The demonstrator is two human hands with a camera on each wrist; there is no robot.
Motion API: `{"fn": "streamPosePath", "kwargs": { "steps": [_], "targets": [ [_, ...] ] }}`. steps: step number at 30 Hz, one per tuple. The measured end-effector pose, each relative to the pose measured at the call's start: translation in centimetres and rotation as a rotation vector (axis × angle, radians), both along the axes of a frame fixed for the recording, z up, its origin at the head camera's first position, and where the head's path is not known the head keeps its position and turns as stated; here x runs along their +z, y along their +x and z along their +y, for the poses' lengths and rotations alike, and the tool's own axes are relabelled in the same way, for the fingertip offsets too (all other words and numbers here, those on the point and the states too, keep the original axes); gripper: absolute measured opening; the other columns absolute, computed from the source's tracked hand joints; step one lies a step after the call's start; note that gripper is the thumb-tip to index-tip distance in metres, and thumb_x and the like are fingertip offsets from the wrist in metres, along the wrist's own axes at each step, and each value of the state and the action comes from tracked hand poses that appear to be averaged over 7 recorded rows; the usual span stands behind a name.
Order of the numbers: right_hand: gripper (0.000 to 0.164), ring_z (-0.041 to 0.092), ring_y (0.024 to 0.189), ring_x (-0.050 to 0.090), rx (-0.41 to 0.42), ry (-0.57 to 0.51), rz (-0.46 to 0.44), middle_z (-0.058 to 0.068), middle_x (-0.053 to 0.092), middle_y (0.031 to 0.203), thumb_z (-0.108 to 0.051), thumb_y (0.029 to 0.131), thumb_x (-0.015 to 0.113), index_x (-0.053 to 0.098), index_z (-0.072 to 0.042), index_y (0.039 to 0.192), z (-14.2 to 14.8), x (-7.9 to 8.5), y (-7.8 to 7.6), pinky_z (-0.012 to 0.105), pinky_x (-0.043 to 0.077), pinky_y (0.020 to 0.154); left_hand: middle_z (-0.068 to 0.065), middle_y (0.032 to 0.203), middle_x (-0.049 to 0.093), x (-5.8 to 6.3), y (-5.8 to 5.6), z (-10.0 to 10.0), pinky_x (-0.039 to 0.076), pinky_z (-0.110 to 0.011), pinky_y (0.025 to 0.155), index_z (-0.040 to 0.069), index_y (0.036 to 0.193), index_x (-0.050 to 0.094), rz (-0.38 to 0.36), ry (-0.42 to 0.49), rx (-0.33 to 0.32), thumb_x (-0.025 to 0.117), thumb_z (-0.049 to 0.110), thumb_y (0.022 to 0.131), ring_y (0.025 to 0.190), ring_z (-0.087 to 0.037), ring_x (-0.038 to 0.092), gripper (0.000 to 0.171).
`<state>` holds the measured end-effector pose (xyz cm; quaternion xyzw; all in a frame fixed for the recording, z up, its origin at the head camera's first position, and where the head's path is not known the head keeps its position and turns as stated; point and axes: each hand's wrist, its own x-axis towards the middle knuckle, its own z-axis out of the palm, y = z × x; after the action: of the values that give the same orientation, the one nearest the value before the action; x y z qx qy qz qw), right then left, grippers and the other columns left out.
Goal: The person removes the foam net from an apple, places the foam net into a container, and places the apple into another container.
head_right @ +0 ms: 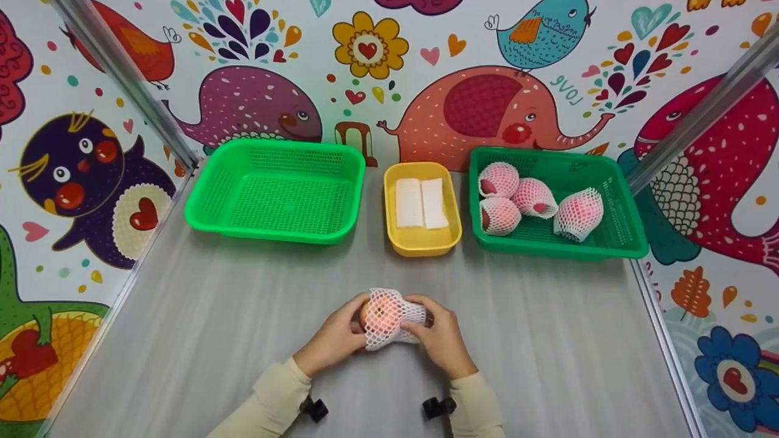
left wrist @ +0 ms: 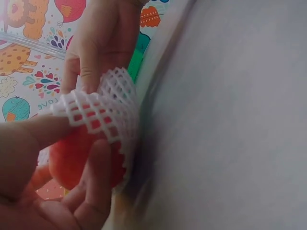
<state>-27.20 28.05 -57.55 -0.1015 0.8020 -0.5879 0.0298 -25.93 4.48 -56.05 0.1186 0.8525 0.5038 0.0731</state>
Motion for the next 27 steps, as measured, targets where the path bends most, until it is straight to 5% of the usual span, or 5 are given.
{"fn": "streamPosePath", "kwargs": {
  "steps": [4,8,14,19,27],
  "targets": [
    [0.033,0.02,0.101,0.065,-0.015,-0.024,0.02,-0.005,0.068,0.116,-0.018,0.087,0.08,0.071,-0.026,0.118,0.4,0.0,0.0,0.034,0.054,0.079,-0.003,0.139,0.054,0.2,0.1,-0.3,0.043,-0.037,0.103,0.014,0.146,0.051,0.014,-0.008,0.017,0.08,0.006,0.074,0.122,-0.017,0.052,0.078],
    [0.022,0.021,0.099,0.064,-0.054,-0.106,0.079,0.004,0.07,0.109,-0.001,0.091,0.073,0.073,-0.015,0.107,1.1,-0.3,-0.1,0.028,0.054,0.077,0.006,0.135,0.056,0.3,0.2,-0.6,0.043,-0.036,0.104,0.023,0.144,0.054,0.055,-0.012,0.002,0.088,0.033,0.077,0.121,-0.012,0.053,0.075],
    [0.023,0.022,0.102,0.062,-0.265,-0.346,0.159,0.022,0.066,0.115,0.015,0.09,0.063,0.07,0.008,0.11,2.5,0.2,-0.6,0.023,0.051,0.08,0.012,0.126,0.057,0.0,0.3,-1.1,0.046,-0.036,0.099,0.031,0.14,0.057,0.142,-0.027,0.017,0.089,0.039,0.075,0.115,-0.008,0.055,0.073],
    [0.028,0.024,0.111,0.06,-0.475,-0.466,0.164,0.017,0.061,0.129,0.005,0.093,0.066,0.069,0.006,0.121,3.3,2.7,-1.1,0.023,0.054,0.082,0.01,0.129,0.056,0.0,0.7,-1.4,0.046,-0.037,0.099,0.029,0.143,0.055,0.131,-0.076,0.001,0.089,0.038,0.076,0.117,-0.009,0.056,0.075],
    [0.034,0.026,0.133,0.05,-0.49,-0.287,0.324,0.01,0.053,0.145,0.003,0.095,0.064,0.067,0.0,0.129,2.0,8.5,-4.1,0.026,0.048,0.096,0.003,0.132,0.057,0.5,0.6,-1.6,0.046,-0.036,0.1,0.027,0.144,0.053,0.157,-0.226,-0.036,0.088,0.04,0.077,0.12,-0.013,0.056,0.077]
  ]
}}
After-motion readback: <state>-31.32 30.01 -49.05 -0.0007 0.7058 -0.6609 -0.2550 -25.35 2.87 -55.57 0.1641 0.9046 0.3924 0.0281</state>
